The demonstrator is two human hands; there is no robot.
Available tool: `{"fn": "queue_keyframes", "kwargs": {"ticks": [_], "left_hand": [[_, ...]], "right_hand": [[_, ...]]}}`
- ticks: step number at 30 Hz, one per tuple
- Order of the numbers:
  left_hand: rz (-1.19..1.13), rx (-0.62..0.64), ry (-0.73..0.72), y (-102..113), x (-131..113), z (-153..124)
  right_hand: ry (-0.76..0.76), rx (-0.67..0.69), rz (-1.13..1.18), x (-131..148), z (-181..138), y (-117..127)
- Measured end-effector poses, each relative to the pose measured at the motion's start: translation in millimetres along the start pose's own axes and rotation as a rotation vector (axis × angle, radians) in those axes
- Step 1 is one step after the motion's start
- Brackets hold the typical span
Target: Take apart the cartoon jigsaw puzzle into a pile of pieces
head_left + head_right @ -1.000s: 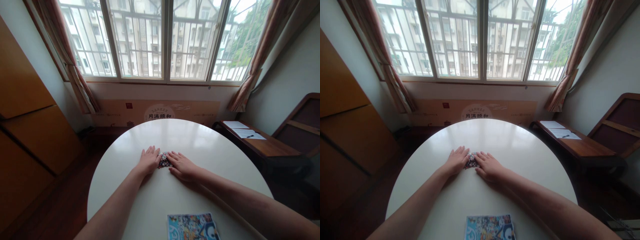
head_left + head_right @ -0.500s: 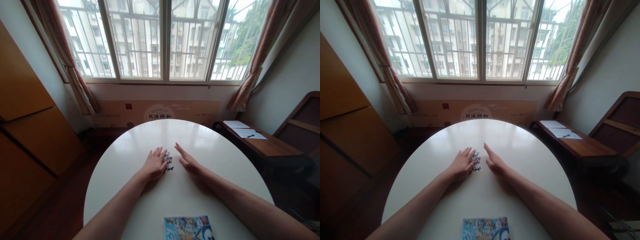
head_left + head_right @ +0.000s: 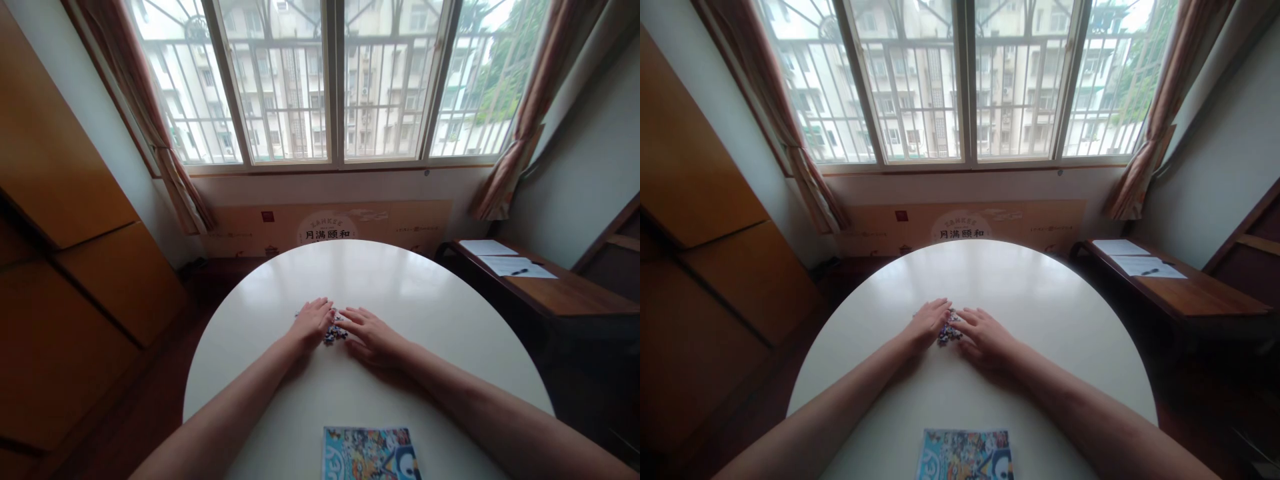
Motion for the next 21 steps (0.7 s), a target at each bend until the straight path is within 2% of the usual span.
{"fn": "queue_keyframes", "kwargs": {"ticks": [5,9,11,16,21], "left_hand": [[0.079,0.018,-0.005,21,28,-10],[0.126,0.166,-0.077,24,45,-24],[0.136,0.192,-0.1,23,47,-33],[0.156,0.221,-0.076,22,37,-56],[0.162,0.216,-0.088,13,3,-58]], "right_hand": [[0.03,0.201,-0.019,12,16,-4],[0.054,0.275,-0.009,18,25,-8],[0.027,0.281,-0.013,12,22,-8],[-0.125,0.233,-0.032,-17,10,-4],[-0.155,0.166,0.085,-22,33,-12]]}}
Point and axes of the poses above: each hand's wrist, its own z-axis towards the middle knuckle, its own y-axis out of the back of the hand, x = y × z, the point moved 3 cm from there along z, towards the middle knuckle
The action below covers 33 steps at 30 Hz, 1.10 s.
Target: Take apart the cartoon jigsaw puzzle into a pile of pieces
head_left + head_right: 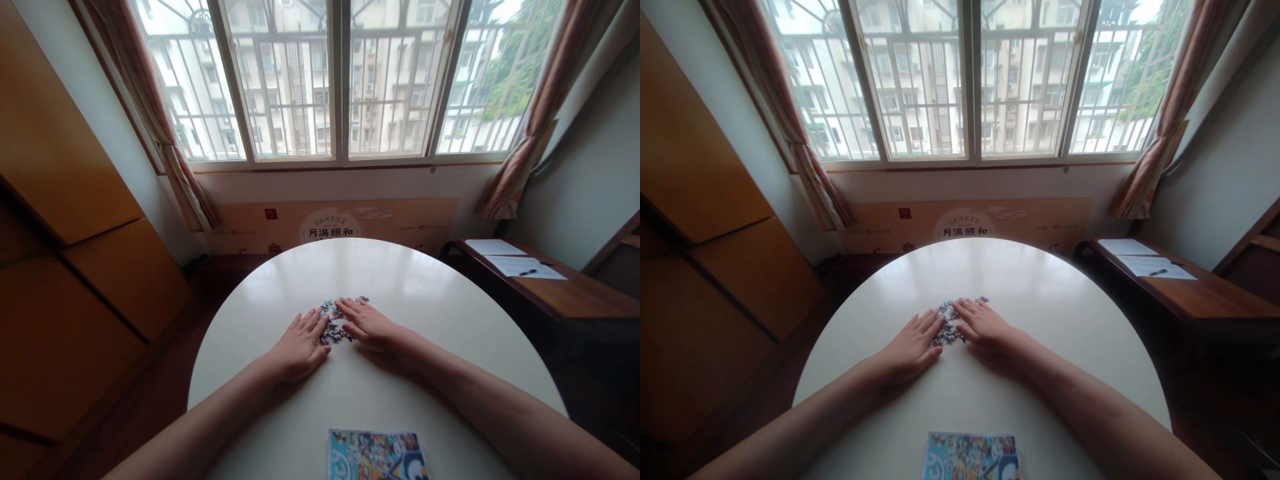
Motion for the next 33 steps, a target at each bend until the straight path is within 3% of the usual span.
{"fn": "queue_keyframes", "kwargs": {"ticks": [4,7,11,13,18,22,28,33], "left_hand": [[0.004,-0.024,0.0,-3,-18,14],[0.003,-0.067,0.001,-1,-5,19],[0.048,-0.098,-0.01,2,28,21],[0.057,-0.091,-0.03,3,36,24],[0.036,-0.086,-0.058,3,29,39],[0.004,-0.08,-0.073,8,27,48],[-0.003,-0.048,-0.141,14,18,66],[-0.015,-0.027,-0.067,16,29,68]], "right_hand": [[0.027,-0.12,0.24,1,13,4],[-0.076,-0.249,0.272,-18,4,16],[-0.301,-0.139,0.087,-42,-10,19],[-0.32,-0.063,0.021,-39,-9,14],[-0.192,0.003,0.015,-5,3,4],[-0.117,-0.061,0.027,11,-10,11],[0.228,-0.009,-0.097,40,-30,12],[0.197,0.089,-0.131,35,-34,1]]}}
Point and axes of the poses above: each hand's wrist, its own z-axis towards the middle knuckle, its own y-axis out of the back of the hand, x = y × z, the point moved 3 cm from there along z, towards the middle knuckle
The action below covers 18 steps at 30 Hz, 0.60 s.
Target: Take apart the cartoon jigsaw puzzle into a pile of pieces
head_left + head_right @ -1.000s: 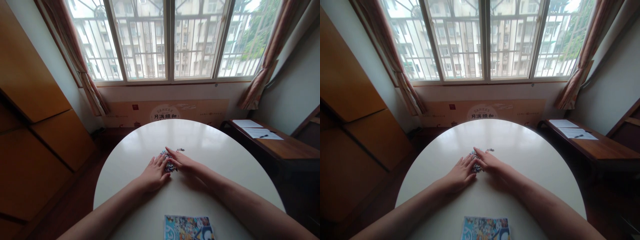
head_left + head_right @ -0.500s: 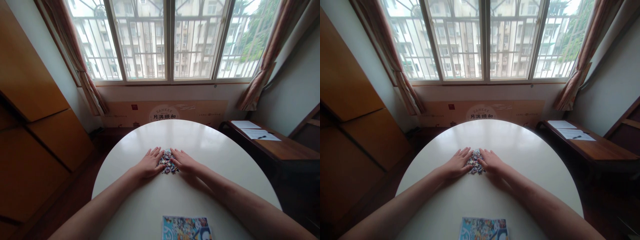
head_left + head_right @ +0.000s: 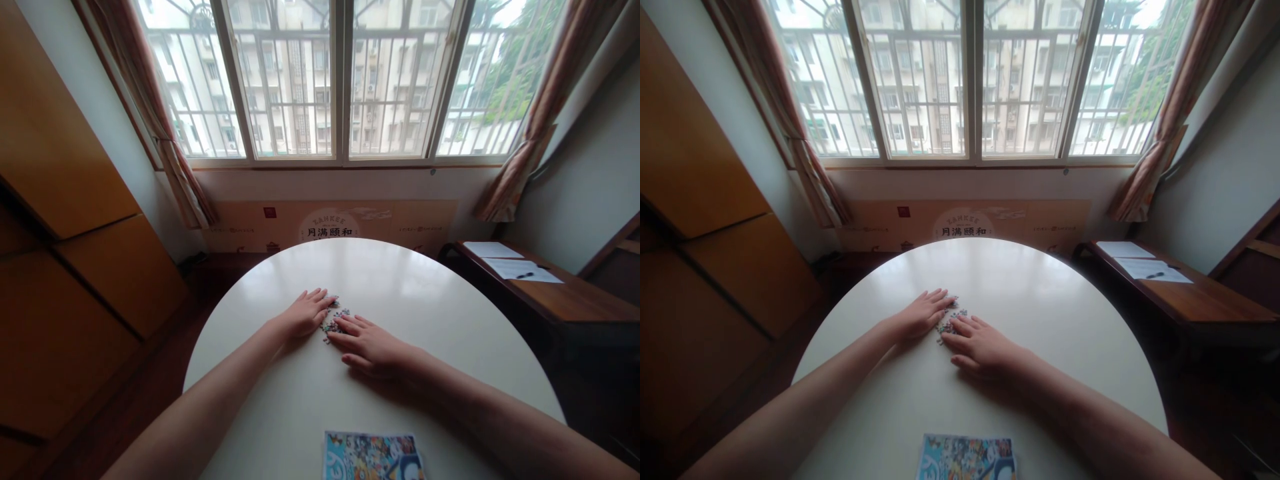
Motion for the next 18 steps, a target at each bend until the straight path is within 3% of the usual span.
{"fn": "queue_keyframes", "kwargs": {"ticks": [5,9,14,16,18], "left_hand": [[0.006,-0.002,0.095,-3,24,-31],[-0.025,-0.011,0.061,-14,1,-47],[-0.077,-0.098,0.081,-22,-45,-25],[-0.112,-0.125,0.131,-20,-46,-14],[-0.126,-0.154,0.223,-15,-30,-10]], "right_hand": [[-0.192,0.008,-0.007,-31,-14,-1],[-0.296,-0.036,0.028,-49,-2,-1],[-0.263,-0.175,0.283,-47,37,-6],[-0.26,-0.275,0.394,-47,40,-4],[-0.298,-0.344,0.417,-50,29,-2]]}}
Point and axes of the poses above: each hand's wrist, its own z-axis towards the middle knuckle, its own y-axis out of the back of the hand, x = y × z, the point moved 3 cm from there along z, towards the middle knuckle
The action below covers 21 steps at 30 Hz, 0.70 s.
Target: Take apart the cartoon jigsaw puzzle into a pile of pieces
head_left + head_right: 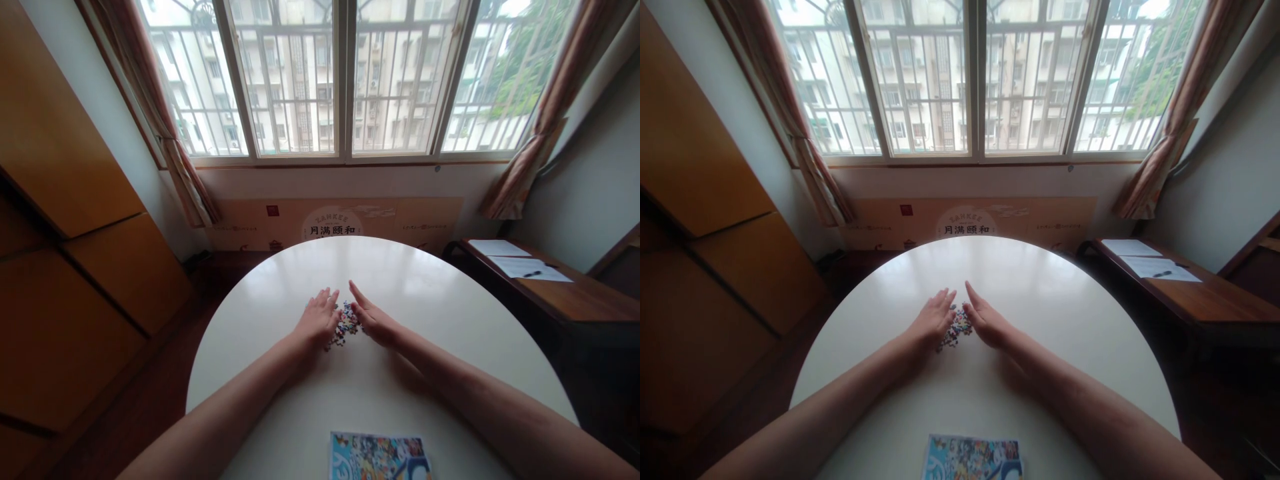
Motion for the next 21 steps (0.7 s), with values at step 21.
{"fn": "queue_keyframes", "kwargs": {"ticks": [21], "left_hand": [[0.121,0.099,-0.099,10,36,-14]], "right_hand": [[-0.033,0.206,-0.38,12,-27,3]]}}
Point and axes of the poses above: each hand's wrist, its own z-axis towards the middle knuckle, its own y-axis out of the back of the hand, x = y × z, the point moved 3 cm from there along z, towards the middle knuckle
